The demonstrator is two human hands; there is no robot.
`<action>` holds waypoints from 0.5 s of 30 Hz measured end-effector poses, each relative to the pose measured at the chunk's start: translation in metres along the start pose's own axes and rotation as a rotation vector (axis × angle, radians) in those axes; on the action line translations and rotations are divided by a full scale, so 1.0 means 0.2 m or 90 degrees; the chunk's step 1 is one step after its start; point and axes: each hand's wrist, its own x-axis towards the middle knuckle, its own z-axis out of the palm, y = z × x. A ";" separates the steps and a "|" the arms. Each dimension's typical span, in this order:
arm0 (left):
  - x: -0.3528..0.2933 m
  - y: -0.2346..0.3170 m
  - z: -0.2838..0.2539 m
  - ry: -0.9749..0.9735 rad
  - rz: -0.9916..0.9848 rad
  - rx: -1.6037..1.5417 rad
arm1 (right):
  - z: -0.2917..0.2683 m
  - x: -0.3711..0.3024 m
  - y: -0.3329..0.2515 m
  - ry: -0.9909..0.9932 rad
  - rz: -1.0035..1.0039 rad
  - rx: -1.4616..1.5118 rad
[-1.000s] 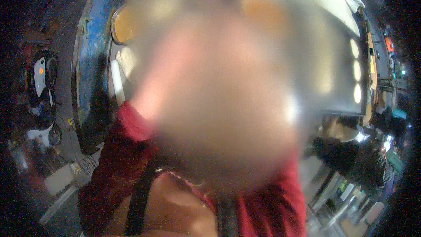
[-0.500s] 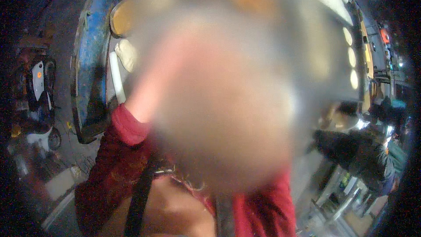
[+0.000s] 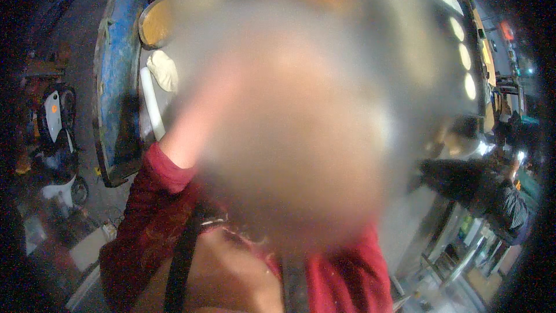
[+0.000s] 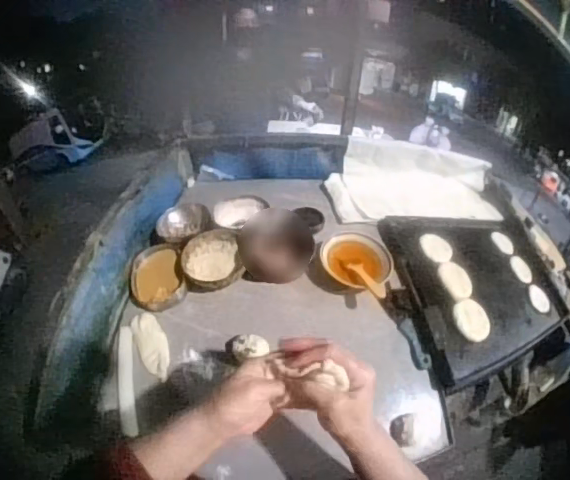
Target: The person prepares and cooks flatbreads on a griddle. They knead dough, roll it into rounds, place them on the griddle, and flip them as they cook. The person also applies a liquid to the cooking flatbreads and moves finished ones to a rack.
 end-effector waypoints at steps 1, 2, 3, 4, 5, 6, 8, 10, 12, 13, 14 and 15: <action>0.00 0.00 -0.01 -0.008 0.014 -0.013 | 0.00 -0.01 -0.01 0.038 0.003 0.002; -0.01 0.00 -0.02 -0.011 -0.016 -0.099 | -0.01 -0.01 -0.02 -0.021 -0.117 -0.163; -0.01 0.00 -0.03 -0.007 -0.015 -0.080 | -0.02 -0.01 -0.03 -0.049 -0.074 -0.203; 0.00 0.00 -0.04 -0.003 -0.013 -0.060 | -0.02 -0.02 -0.04 -0.078 -0.034 -0.244; 0.00 0.00 -0.04 0.001 -0.010 -0.040 | -0.03 -0.01 -0.05 -0.108 0.007 -0.283; 0.00 0.00 -0.05 -0.010 0.046 0.022 | -0.02 -0.01 -0.05 -0.118 -0.020 -0.239; 0.01 0.00 -0.04 -0.013 -0.007 0.231 | -0.03 0.00 -0.05 -0.151 -0.146 -0.456; 0.01 0.01 -0.01 -0.029 -0.028 0.257 | -0.03 0.02 -0.05 -0.146 -0.247 -0.575; 0.01 0.02 0.03 -0.056 -0.011 0.102 | -0.05 0.04 -0.06 -0.135 -0.249 -0.506; 0.02 0.03 0.05 -0.071 -0.008 0.025 | -0.05 0.06 -0.07 -0.125 -0.248 -0.472; 0.00 0.04 0.07 -0.071 -0.005 -0.018 | -0.04 0.06 -0.08 -0.031 -0.179 -0.290; -0.01 0.05 0.09 -0.085 0.032 0.041 | -0.03 0.05 -0.10 -0.013 -0.127 -0.202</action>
